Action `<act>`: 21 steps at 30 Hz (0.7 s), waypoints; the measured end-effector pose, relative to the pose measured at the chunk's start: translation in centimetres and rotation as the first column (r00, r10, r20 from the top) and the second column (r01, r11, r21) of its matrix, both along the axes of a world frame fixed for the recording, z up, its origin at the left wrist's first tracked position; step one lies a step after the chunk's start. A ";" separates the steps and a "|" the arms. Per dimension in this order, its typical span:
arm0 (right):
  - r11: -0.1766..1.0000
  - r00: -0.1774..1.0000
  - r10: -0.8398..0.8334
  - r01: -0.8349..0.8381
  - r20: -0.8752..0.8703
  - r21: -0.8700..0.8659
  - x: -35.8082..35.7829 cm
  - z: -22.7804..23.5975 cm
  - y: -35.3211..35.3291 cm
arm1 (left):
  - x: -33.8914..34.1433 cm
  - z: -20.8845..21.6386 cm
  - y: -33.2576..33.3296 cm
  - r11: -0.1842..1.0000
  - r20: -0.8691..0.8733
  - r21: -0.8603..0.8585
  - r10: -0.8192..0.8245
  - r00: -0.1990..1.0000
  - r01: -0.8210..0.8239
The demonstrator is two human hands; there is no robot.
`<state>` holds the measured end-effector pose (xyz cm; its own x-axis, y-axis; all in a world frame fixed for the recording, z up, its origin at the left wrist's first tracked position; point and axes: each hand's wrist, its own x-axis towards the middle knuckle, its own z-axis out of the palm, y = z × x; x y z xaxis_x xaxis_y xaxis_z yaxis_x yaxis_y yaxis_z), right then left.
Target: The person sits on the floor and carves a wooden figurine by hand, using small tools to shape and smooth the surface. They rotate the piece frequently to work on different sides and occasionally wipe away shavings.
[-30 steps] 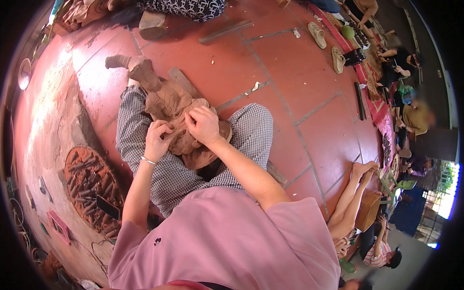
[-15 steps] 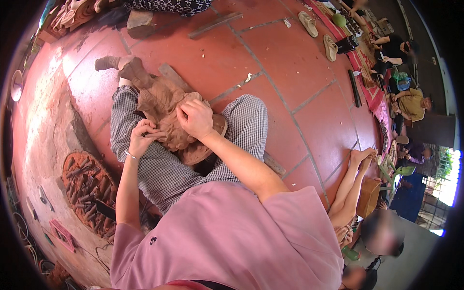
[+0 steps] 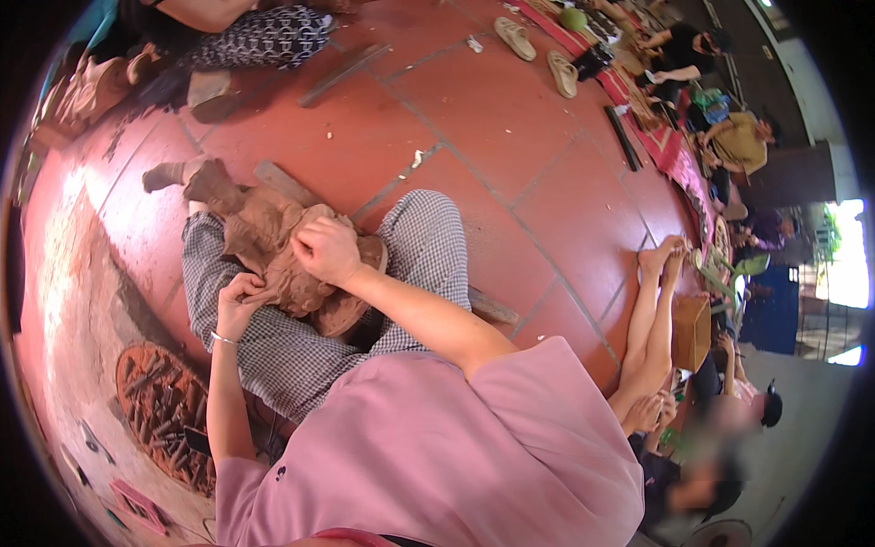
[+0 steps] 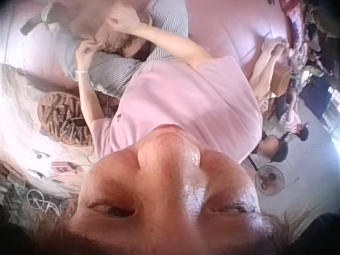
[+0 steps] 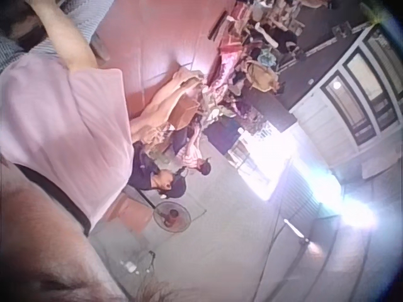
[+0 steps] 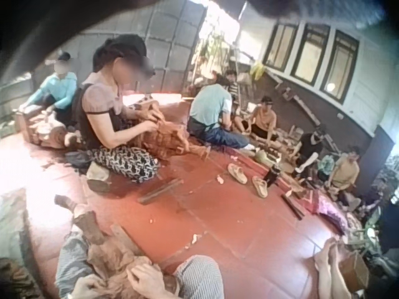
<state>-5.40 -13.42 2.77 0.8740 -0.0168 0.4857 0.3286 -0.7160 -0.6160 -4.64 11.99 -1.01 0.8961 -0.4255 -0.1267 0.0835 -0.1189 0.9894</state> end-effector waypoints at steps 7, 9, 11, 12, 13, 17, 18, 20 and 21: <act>0.997 0.997 -0.064 0.063 -0.043 -0.041 -0.1 0.4 -0.1 | 0.1 0.2 -1.6 0.987 0.191 0.152 0.021 0.981 -0.050; 0.999 0.997 -0.032 0.029 -0.073 -0.038 -0.5 0.4 0.0 | -0.4 -0.2 -3.4 0.963 0.385 0.234 0.033 0.922 -0.132; 0.999 0.996 0.030 -0.032 -0.089 -0.030 -0.7 0.2 0.0 | -0.9 -0.5 -4.7 0.952 0.486 0.235 0.059 0.872 -0.195; 0.999 0.998 0.033 -0.034 -0.059 -0.021 -0.6 0.2 -0.1 | -1.4 -0.3 -4.6 0.953 0.492 0.214 0.084 0.867 -0.214; 0.999 0.997 0.050 -0.050 -0.061 0.000 -0.5 0.1 -0.2 | -1.7 0.4 -4.0 0.953 0.479 0.237 0.056 0.876 -0.190; 0.997 0.998 0.041 -0.045 0.055 0.069 -0.4 -0.3 -0.3 | -2.3 0.7 -2.1 0.989 0.170 0.074 0.110 0.979 -0.124; 0.998 0.998 0.028 -0.031 0.052 0.054 -0.4 -0.2 -0.3 | -2.3 0.7 -2.3 0.987 0.196 0.087 0.118 0.973 -0.138; 1.000 0.999 0.004 -0.005 0.039 0.020 -0.6 0.0 0.0 | -2.3 1.5 -3.0 0.961 0.364 0.229 0.064 0.929 -0.155; 1.000 0.999 0.001 -0.002 0.035 0.020 -0.6 0.0 -0.1 | -2.3 1.9 -3.5 0.939 0.440 0.295 0.028 0.897 -0.174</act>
<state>-5.96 -13.47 2.74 0.8564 -0.0255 0.5157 0.3513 -0.7031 -0.6182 -6.92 8.52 0.90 0.9296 -0.3314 0.1614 -0.3055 -0.4475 0.8405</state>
